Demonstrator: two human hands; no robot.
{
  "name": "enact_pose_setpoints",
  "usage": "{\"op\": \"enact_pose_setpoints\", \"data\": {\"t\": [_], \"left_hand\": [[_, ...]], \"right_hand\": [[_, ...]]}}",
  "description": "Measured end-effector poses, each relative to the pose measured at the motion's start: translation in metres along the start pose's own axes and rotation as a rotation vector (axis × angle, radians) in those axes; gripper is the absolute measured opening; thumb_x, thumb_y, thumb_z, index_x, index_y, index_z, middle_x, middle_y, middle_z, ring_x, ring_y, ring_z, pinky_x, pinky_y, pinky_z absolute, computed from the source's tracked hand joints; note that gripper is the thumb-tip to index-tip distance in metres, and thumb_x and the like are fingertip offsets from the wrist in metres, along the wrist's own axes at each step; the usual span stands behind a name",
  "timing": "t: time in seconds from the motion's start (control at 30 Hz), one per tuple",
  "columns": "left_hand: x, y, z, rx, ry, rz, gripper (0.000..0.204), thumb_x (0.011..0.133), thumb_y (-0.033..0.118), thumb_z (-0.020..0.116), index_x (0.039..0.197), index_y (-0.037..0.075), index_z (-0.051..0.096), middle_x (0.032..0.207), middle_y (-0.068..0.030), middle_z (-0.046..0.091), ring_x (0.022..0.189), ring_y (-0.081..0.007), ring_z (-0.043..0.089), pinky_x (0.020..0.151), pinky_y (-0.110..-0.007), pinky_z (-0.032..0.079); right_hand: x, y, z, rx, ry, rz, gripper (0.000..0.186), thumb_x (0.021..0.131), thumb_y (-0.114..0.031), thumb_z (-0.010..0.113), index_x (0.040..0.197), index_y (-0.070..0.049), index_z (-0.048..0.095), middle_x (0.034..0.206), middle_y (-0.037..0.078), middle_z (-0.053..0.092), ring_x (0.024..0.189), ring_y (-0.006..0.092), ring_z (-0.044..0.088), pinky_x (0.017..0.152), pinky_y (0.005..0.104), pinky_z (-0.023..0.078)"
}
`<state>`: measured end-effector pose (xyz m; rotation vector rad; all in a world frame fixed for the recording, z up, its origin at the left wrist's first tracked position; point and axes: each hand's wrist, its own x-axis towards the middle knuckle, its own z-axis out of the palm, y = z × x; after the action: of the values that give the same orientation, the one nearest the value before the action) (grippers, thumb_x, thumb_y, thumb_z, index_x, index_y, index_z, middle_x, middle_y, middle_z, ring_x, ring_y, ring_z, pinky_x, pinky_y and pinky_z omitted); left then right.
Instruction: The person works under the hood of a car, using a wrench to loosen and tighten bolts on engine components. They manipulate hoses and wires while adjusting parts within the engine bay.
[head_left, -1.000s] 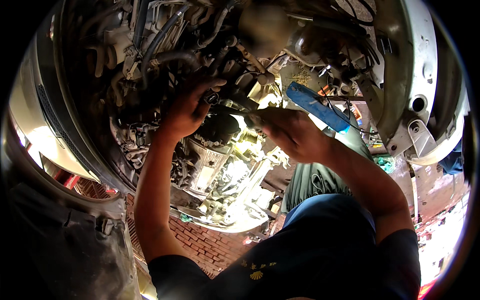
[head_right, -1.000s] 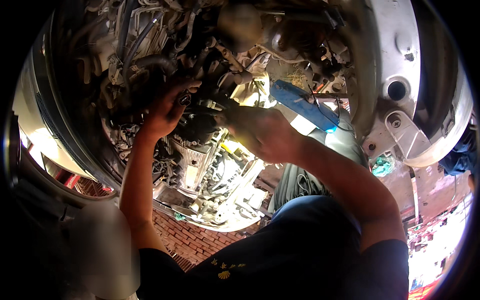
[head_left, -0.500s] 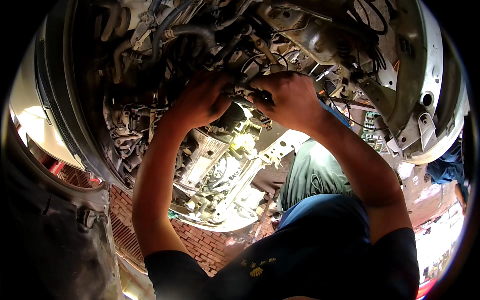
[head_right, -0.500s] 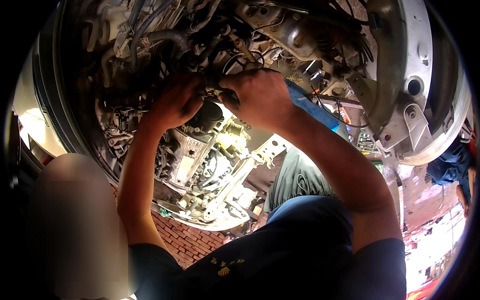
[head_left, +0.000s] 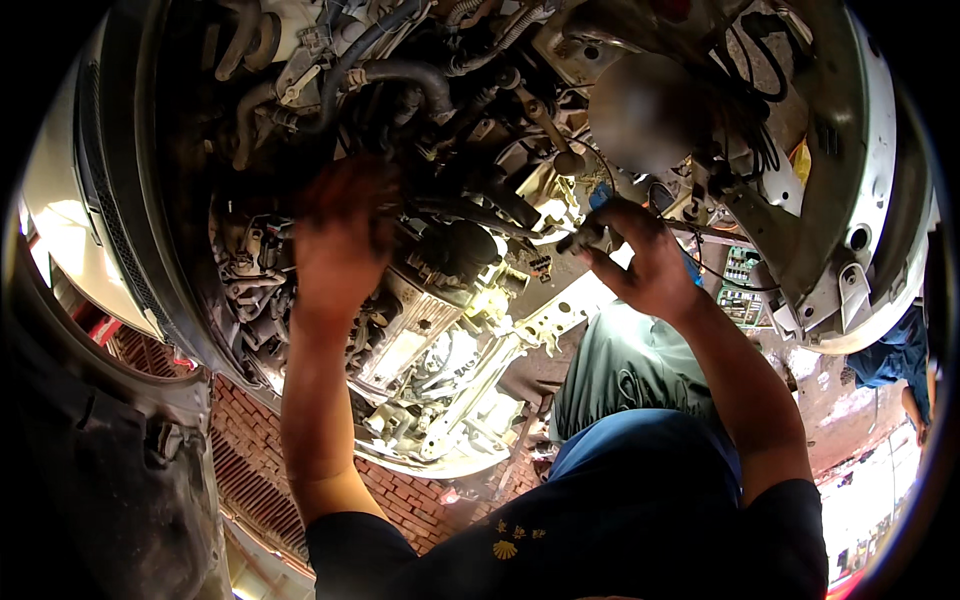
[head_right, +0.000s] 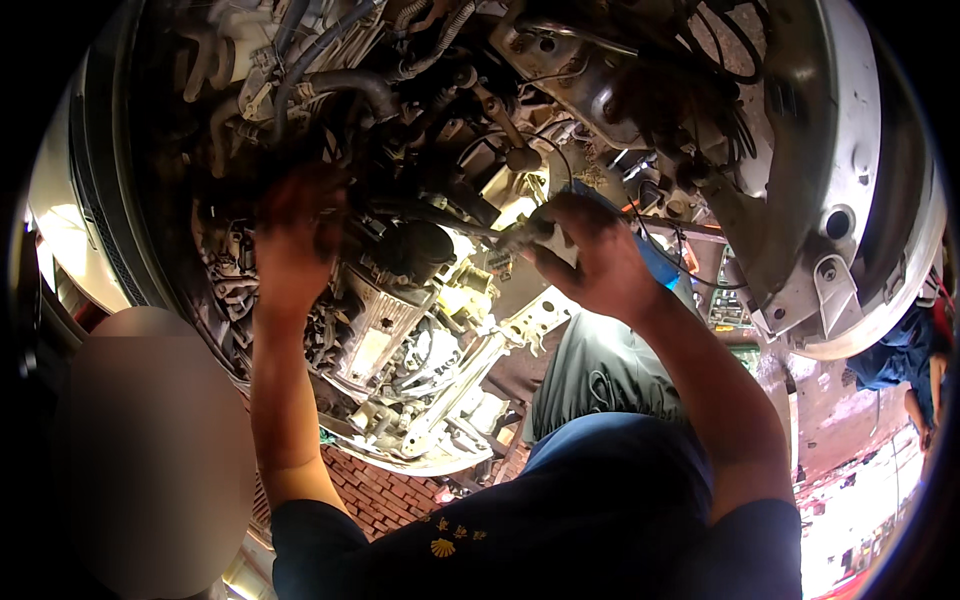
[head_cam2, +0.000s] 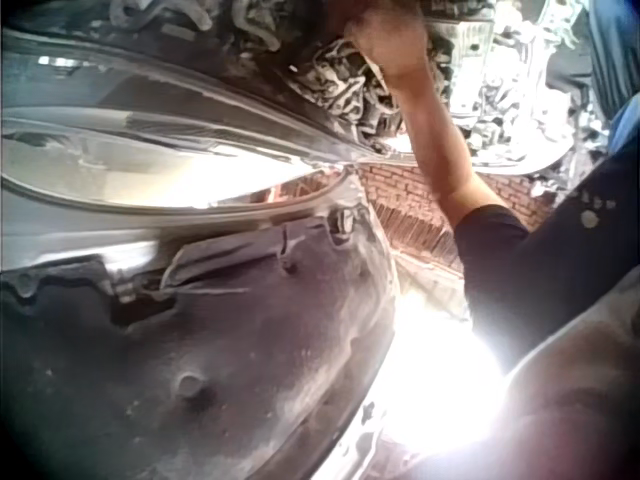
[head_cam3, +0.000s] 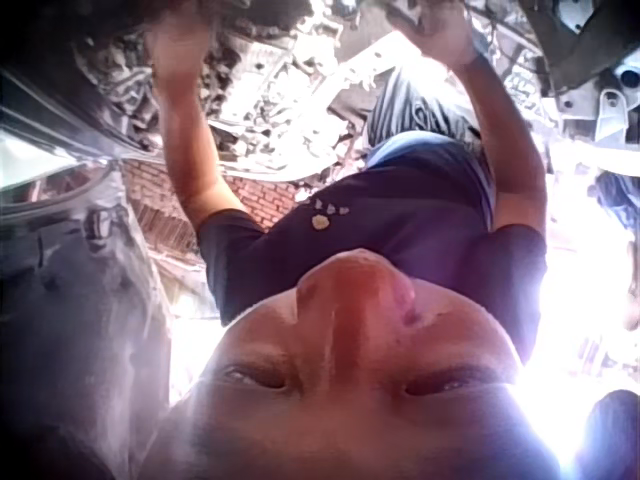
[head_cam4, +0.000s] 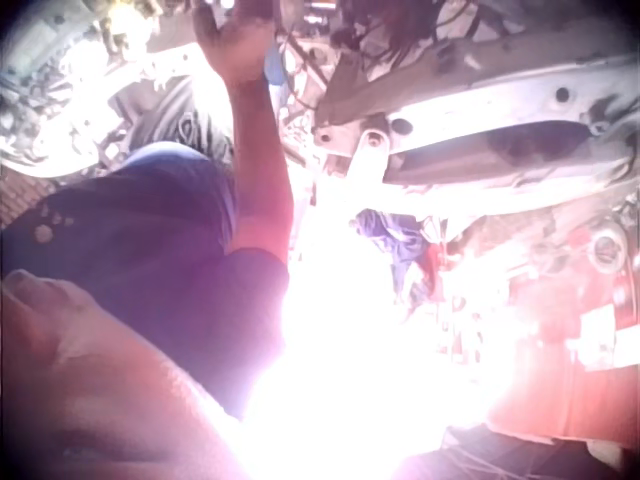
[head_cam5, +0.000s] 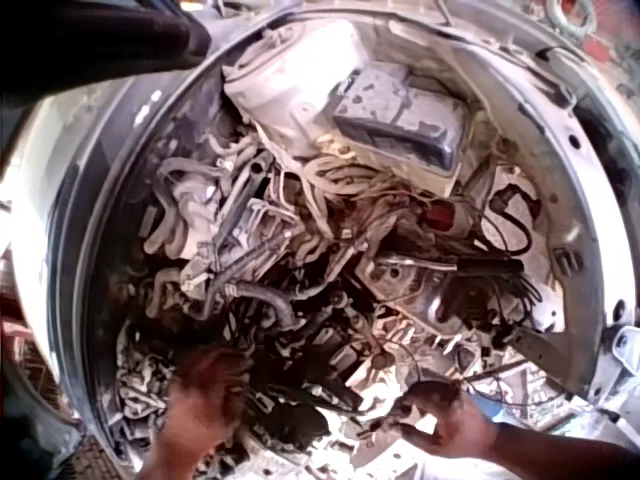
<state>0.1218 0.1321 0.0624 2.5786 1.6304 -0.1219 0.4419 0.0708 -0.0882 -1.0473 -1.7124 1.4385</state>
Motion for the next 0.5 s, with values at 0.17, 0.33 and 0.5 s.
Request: {"op": "enact_pose_setpoints", "data": {"t": [0.17, 0.33, 0.5], "left_hand": [[-0.04, -0.063, 0.008, -0.571, 0.306, -0.541, 0.023, 0.103, 0.005, 0.06, 0.126, 0.0, 0.062, 0.12, -0.0149, 0.071, 0.1, -0.0174, 0.072, 0.08, -0.03, 0.06], [-0.036, -0.065, 0.026, -1.094, 0.564, -0.585, 0.033, 0.103, 0.0, 0.059, 0.135, -0.003, 0.054, 0.125, -0.0161, 0.067, 0.108, -0.0271, 0.07, 0.095, -0.041, 0.06], [-0.026, -0.073, 0.033, -1.222, 0.662, -0.534, 0.03, 0.102, -0.001, 0.059, 0.132, -0.005, 0.057, 0.121, -0.0147, 0.069, 0.107, -0.0255, 0.071, 0.101, -0.043, 0.058]], "right_hand": [[-0.021, 0.005, -0.002, 0.116, 0.026, -0.073, 0.036, 0.086, 0.005, 0.072, 0.119, -0.001, 0.059, 0.104, 0.013, 0.063, 0.085, 0.0218, 0.06, 0.077, 0.0346, 0.05], [-0.038, 0.013, -0.006, 0.049, -0.052, 0.084, 0.046, 0.081, 0.004, 0.069, 0.126, -0.004, 0.063, 0.12, 0.018, 0.067, 0.108, 0.0371, 0.066, 0.096, 0.0432, 0.053], [-0.046, 0.005, -0.016, -0.268, -0.231, 0.087, 0.047, 0.081, -0.002, 0.069, 0.128, -0.003, 0.061, 0.121, 0.02, 0.066, 0.109, 0.0388, 0.066, 0.096, 0.0452, 0.054]]}}
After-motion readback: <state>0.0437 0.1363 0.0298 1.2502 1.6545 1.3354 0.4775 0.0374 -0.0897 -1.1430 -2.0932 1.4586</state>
